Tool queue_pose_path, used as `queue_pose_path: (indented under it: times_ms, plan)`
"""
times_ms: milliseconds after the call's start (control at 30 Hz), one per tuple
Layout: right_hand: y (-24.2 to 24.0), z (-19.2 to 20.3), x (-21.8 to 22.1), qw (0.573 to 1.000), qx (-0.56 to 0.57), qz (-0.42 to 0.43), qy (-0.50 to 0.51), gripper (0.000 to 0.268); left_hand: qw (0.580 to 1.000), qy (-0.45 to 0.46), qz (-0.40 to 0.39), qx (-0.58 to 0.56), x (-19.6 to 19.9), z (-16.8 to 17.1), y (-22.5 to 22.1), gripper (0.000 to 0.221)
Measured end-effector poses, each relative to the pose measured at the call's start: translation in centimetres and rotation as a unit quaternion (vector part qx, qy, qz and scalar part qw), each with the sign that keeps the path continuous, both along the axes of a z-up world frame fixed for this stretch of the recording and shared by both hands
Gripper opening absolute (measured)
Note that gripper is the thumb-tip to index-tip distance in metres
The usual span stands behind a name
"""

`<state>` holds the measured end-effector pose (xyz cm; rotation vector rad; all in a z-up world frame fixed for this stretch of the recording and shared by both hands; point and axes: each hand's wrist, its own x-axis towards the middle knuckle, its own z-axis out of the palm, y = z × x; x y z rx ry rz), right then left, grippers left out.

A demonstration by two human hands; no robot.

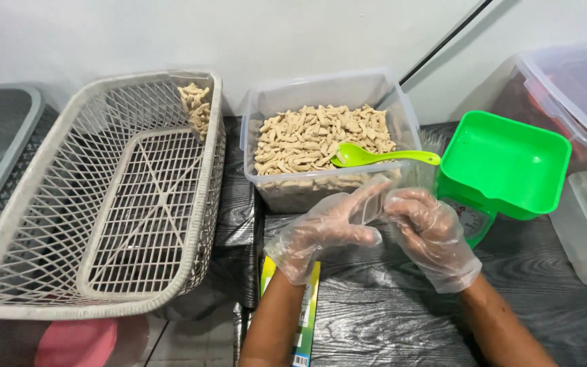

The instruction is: Scooping and hand-placing small dry food items from a container into a plastic bag.

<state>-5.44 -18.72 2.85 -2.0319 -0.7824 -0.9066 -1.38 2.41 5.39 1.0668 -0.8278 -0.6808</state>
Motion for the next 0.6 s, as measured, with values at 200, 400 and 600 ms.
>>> queue_pose_path:
  times_ms: [200, 400, 600]
  plan:
    - [1.9, 4.6, 0.4, 0.986, 0.080, 0.127, 0.076, 0.020, 0.943, -0.241, 0.163, 0.160, 1.0, 1.8, 1.3, 0.111]
    - [3.7, 7.3, -0.2, 0.905, 0.190, 0.244, 0.292, 0.009, 0.922, -0.293, 0.197, 0.161, -1.0, 5.2, 2.4, 0.119]
    - [2.8, 5.5, 1.6, 0.940, 0.101, 0.253, 0.204, 0.014, 0.904, -0.261, 0.290, 0.174, -2.3, 7.1, 3.9, 0.085]
